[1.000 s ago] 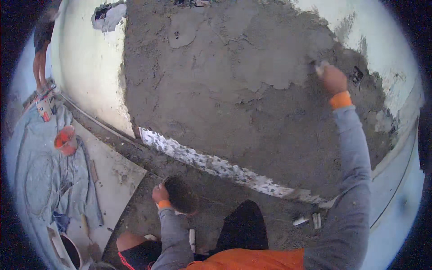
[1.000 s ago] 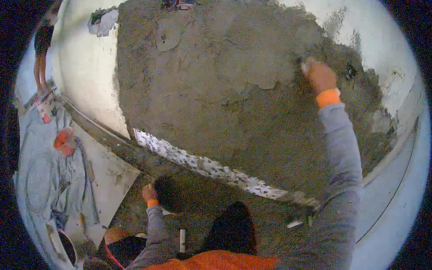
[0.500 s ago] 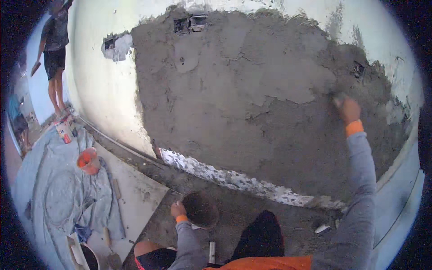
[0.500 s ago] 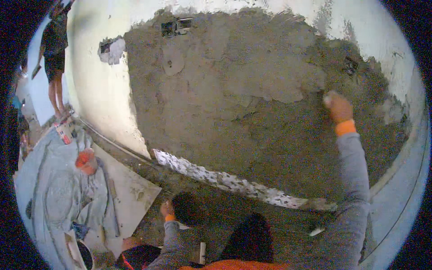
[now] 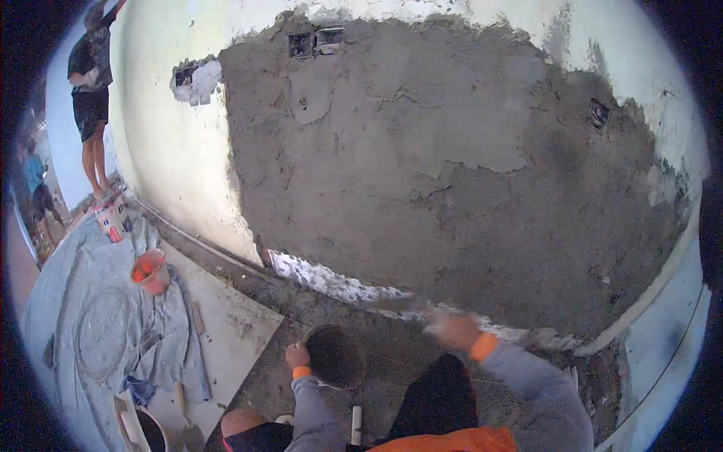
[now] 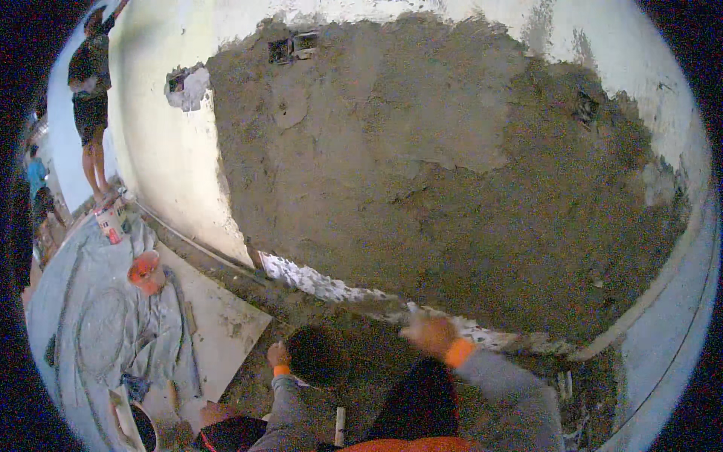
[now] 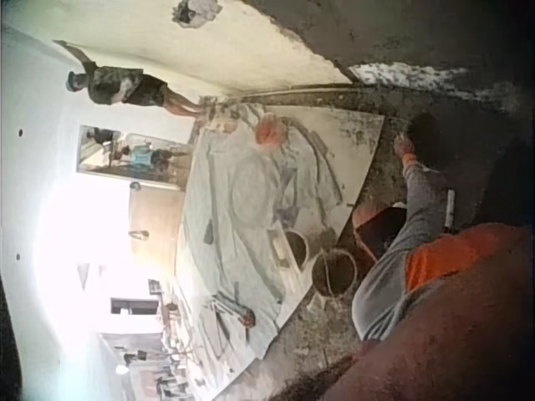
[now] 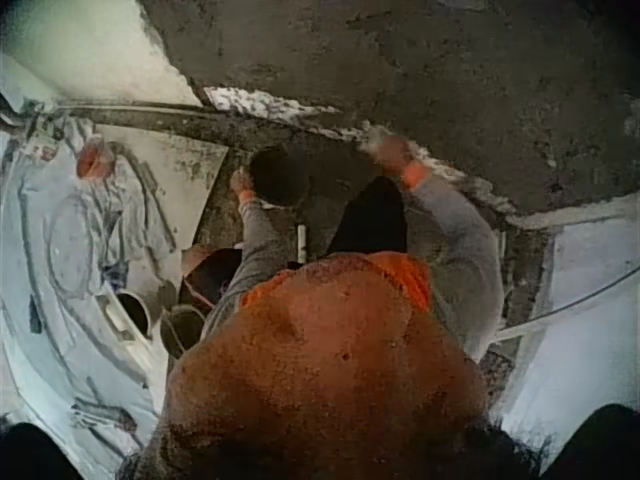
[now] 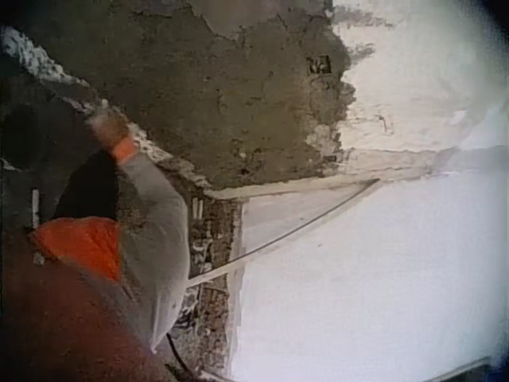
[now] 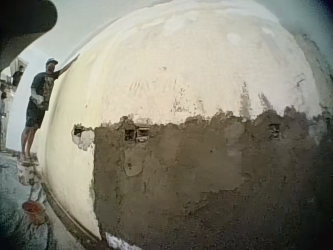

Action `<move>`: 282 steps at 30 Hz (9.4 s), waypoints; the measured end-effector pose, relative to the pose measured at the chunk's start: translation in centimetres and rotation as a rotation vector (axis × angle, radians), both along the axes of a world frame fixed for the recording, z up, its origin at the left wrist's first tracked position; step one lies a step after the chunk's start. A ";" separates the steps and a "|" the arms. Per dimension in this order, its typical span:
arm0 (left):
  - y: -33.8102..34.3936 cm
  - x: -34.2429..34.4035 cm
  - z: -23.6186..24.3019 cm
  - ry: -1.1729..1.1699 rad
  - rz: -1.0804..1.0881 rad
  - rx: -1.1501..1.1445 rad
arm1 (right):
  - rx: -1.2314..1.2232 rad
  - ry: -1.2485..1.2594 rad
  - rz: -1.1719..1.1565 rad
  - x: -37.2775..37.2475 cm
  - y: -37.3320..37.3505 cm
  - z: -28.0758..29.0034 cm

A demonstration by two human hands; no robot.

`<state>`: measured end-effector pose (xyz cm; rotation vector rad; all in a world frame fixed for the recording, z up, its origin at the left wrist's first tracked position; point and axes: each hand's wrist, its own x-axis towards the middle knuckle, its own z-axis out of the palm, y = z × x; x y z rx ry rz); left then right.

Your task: The person applies wet plaster to a wall with a trowel, scrapes the plastered surface flat using a straight edge board, and smooths the lower section of the wall with a trowel.

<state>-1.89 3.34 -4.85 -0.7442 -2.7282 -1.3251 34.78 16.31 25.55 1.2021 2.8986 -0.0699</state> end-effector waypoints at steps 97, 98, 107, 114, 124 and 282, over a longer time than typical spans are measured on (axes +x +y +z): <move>-3.6 3.8 4.3 -0.282 -0.312 0.274 | -0.842 -0.047 0.379 -10.8 -7.1 -28.7; -3.5 3.8 4.3 -0.308 -0.324 0.282 | -0.803 -0.051 0.398 -10.8 -7.1 -28.7; -4.4 1.9 2.7 0.000 -0.223 0.121 | -0.935 0.189 0.118 -7.7 -6.2 -24.9; -4.4 0.5 0.8 0.319 -0.071 -0.262 | -0.403 -0.267 0.607 -8.0 -3.0 -24.7; -1.6 -0.4 -0.8 -0.086 -0.087 0.130 | -0.374 0.016 0.576 -4.2 -1.5 -6.6; 1.0 3.0 4.3 -0.155 -0.263 -0.044 | -0.469 -0.246 0.462 -9.1 -4.7 -26.3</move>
